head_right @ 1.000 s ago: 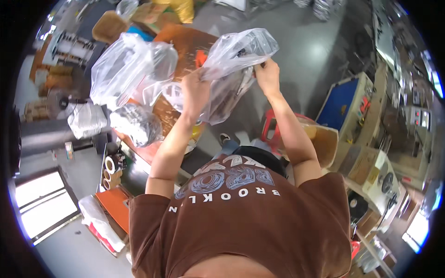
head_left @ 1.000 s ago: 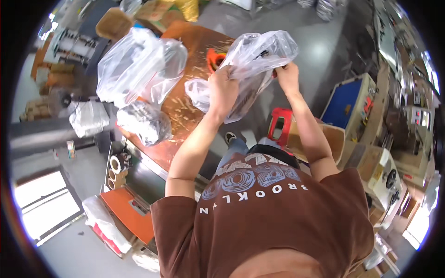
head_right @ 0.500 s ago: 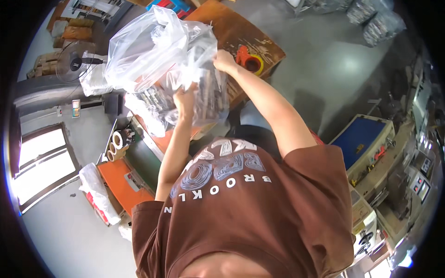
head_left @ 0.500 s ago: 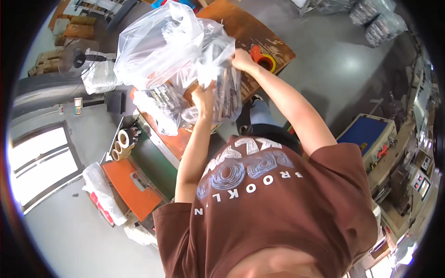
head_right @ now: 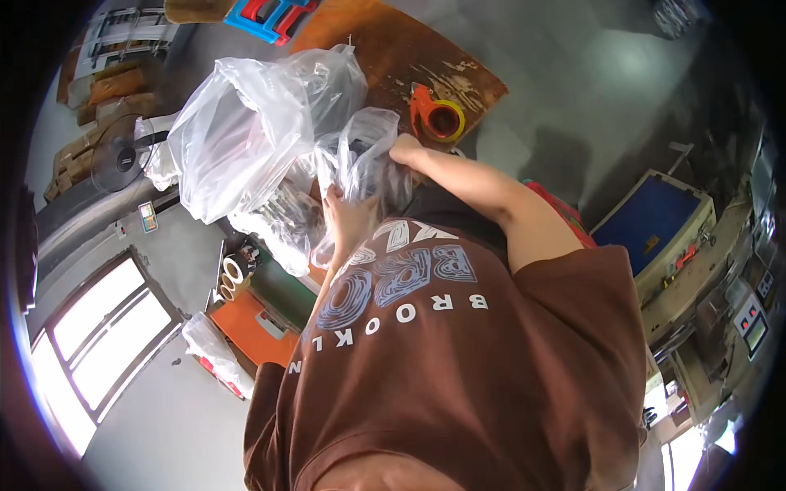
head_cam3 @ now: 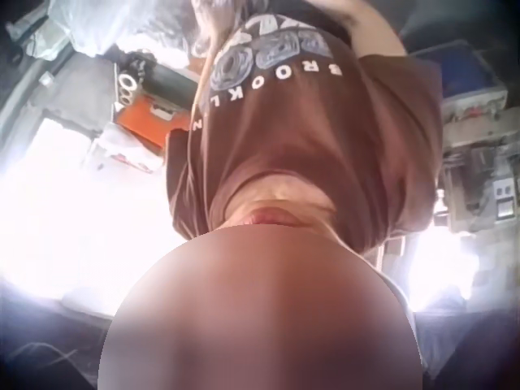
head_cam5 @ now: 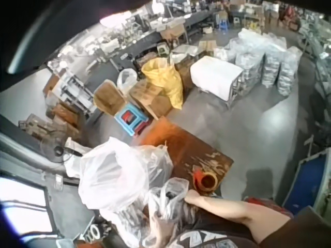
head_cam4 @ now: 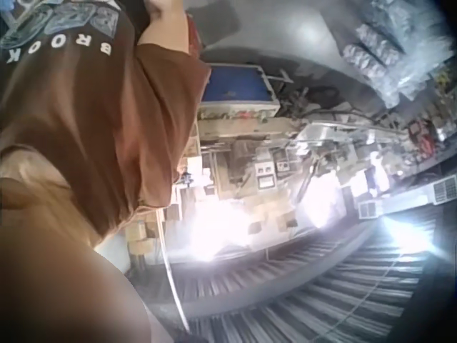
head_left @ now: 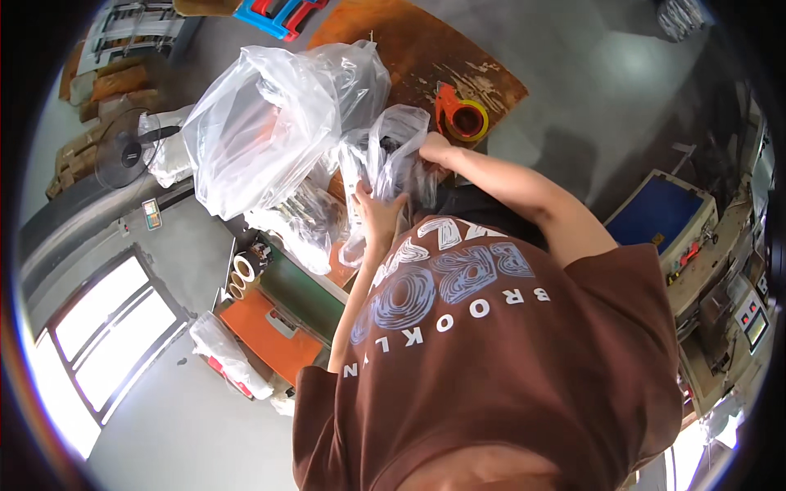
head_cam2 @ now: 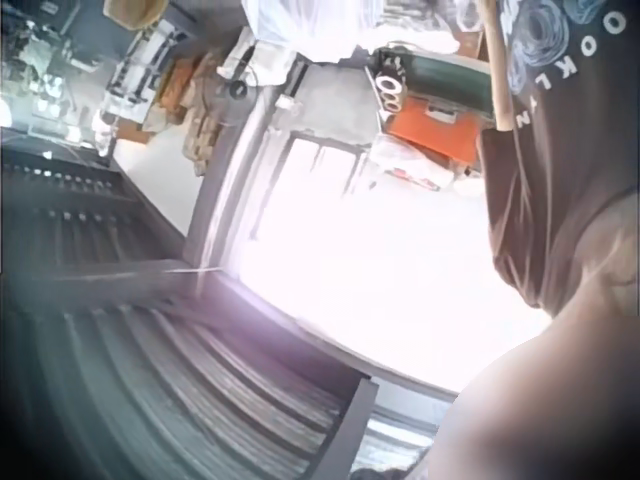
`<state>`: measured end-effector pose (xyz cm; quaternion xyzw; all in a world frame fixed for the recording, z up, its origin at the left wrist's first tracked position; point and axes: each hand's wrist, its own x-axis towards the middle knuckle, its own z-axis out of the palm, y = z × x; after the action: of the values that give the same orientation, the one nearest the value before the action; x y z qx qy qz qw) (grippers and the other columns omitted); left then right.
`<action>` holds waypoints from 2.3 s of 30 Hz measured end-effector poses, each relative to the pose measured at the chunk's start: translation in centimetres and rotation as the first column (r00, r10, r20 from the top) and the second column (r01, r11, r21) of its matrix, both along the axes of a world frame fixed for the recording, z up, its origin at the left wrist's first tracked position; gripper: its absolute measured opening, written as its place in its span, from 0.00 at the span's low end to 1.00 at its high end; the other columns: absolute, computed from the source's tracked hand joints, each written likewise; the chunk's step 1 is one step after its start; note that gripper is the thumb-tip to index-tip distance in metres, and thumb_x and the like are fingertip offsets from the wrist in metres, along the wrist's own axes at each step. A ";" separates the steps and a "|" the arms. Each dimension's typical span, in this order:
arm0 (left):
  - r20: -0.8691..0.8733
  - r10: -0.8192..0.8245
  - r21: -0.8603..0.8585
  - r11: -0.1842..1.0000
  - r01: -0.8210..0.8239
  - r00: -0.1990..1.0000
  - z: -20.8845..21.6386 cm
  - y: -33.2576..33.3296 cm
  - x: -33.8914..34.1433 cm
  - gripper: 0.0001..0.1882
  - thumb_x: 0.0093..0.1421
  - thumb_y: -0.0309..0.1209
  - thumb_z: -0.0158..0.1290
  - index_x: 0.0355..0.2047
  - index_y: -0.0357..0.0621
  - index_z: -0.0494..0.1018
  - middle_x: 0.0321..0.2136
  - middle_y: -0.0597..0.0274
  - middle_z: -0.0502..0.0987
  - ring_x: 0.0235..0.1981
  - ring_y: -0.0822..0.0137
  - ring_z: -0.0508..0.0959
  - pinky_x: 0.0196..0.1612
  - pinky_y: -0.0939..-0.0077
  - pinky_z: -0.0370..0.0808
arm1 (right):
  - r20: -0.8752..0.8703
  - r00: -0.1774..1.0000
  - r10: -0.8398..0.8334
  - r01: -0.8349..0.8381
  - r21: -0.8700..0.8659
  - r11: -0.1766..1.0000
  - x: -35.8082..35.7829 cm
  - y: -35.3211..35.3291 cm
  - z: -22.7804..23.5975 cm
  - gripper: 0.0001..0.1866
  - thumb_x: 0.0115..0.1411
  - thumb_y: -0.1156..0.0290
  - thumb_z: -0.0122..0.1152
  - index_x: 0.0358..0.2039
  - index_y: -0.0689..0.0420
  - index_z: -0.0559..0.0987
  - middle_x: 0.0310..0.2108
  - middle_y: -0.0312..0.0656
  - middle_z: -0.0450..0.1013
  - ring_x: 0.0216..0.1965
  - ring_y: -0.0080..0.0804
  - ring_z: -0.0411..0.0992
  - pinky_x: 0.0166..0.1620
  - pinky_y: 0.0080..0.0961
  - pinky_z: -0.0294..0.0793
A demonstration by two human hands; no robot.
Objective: Picking up bundles of metal parts from a workbench, placing them into plastic bags, and sealing the bags with tape.
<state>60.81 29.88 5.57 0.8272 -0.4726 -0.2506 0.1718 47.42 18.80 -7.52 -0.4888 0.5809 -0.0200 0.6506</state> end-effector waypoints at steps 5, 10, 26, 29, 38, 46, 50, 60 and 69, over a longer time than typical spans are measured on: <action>0.165 -0.130 0.013 0.991 0.129 0.978 -0.5 0.9 2.7 0.14 0.48 0.28 0.52 0.35 0.34 0.72 0.41 0.46 0.70 0.45 0.48 0.64 0.51 0.60 0.60 | 0.358 0.926 -0.118 0.044 0.207 0.977 -1.4 -1.8 1.4 0.11 0.44 0.72 0.62 0.30 0.63 0.77 0.25 0.42 0.75 0.26 0.30 0.74 0.26 0.24 0.73; -0.526 0.256 -0.192 0.894 -0.406 0.811 -0.5 0.7 5.7 0.09 0.51 0.26 0.49 0.30 0.34 0.76 0.22 0.57 0.77 0.21 0.68 0.74 0.26 0.76 0.72 | 0.239 0.862 -0.447 0.362 0.328 0.873 -4.0 -0.8 1.8 0.24 0.49 0.57 0.63 0.37 0.67 0.74 0.34 0.45 0.74 0.33 0.29 0.73 0.35 0.24 0.72; -0.622 0.348 -0.252 0.759 -0.600 0.702 2.3 1.3 3.7 0.13 0.51 0.16 0.47 0.38 0.27 0.71 0.32 0.53 0.76 0.30 0.67 0.77 0.32 0.78 0.75 | -0.684 0.711 -0.160 -0.458 -0.625 0.632 -3.6 0.0 1.5 0.33 0.42 0.38 0.57 0.27 0.60 0.73 0.28 0.45 0.69 0.33 0.43 0.68 0.36 0.35 0.67; -0.644 0.399 -0.234 0.709 -0.665 0.653 2.5 0.7 3.1 0.15 0.50 0.15 0.42 0.38 0.28 0.71 0.31 0.55 0.77 0.29 0.68 0.78 0.32 0.78 0.75 | -0.700 0.682 -0.210 -0.529 -0.671 0.519 -4.5 -0.4 -0.7 0.28 0.46 0.43 0.57 0.28 0.61 0.73 0.29 0.45 0.71 0.35 0.43 0.68 0.40 0.36 0.65; -0.847 0.401 -0.024 0.628 -0.778 0.350 -2.3 -0.8 0.7 0.11 0.55 0.22 0.41 0.32 0.33 0.74 0.22 0.61 0.76 0.22 0.74 0.72 0.25 0.80 0.69 | -0.226 0.962 -0.151 0.007 -0.535 0.845 -19.1 -6.4 -1.3 0.25 0.56 0.46 0.50 0.33 0.59 0.74 0.25 0.40 0.74 0.27 0.31 0.74 0.28 0.28 0.71; -0.922 0.187 0.387 0.490 -0.781 -0.339 -6.9 -2.7 -4.9 0.12 0.57 0.22 0.36 0.33 0.32 0.70 0.20 0.52 0.76 0.17 0.65 0.75 0.17 0.75 0.70 | 0.274 0.849 0.452 -0.450 -0.072 0.890 -1.0 -4.0 33.8 0.20 0.50 0.63 0.61 0.39 0.65 0.73 0.25 0.37 0.72 0.24 0.20 0.69 0.30 0.17 0.68; -0.907 0.351 0.389 0.494 -0.778 -0.231 -5.7 -2.8 -5.1 0.13 0.54 0.20 0.34 0.35 0.30 0.67 0.19 0.47 0.75 0.17 0.61 0.75 0.16 0.73 0.71 | -0.161 0.614 0.773 -0.777 -0.294 0.556 13.0 0.9 25.6 0.27 0.45 0.49 0.63 0.33 0.63 0.77 0.29 0.40 0.75 0.30 0.22 0.71 0.34 0.19 0.69; -0.974 0.115 0.216 0.201 -0.956 -0.196 -15.2 -4.2 -7.4 0.12 0.56 0.27 0.39 0.36 0.31 0.68 0.17 0.49 0.74 0.16 0.58 0.75 0.22 0.66 0.74 | -0.491 0.245 0.836 -0.960 -0.003 0.279 20.5 2.2 10.8 0.25 0.43 0.46 0.60 0.26 0.57 0.81 0.27 0.44 0.75 0.29 0.29 0.72 0.35 0.22 0.69; -0.859 0.020 0.491 0.312 -0.813 -0.511 -10.9 -1.0 -4.4 0.09 0.57 0.25 0.41 0.31 0.33 0.70 0.20 0.49 0.74 0.15 0.64 0.73 0.14 0.73 0.68 | -0.463 0.520 0.718 -0.850 -0.202 0.486 -4.9 -3.0 35.1 0.16 0.48 0.62 0.60 0.31 0.63 0.75 0.22 0.40 0.71 0.25 0.21 0.68 0.31 0.22 0.68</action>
<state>56.44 28.87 -5.33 0.3541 0.2830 -0.4597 0.7637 42.55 15.83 27.62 -0.8205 0.3659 0.2425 0.3661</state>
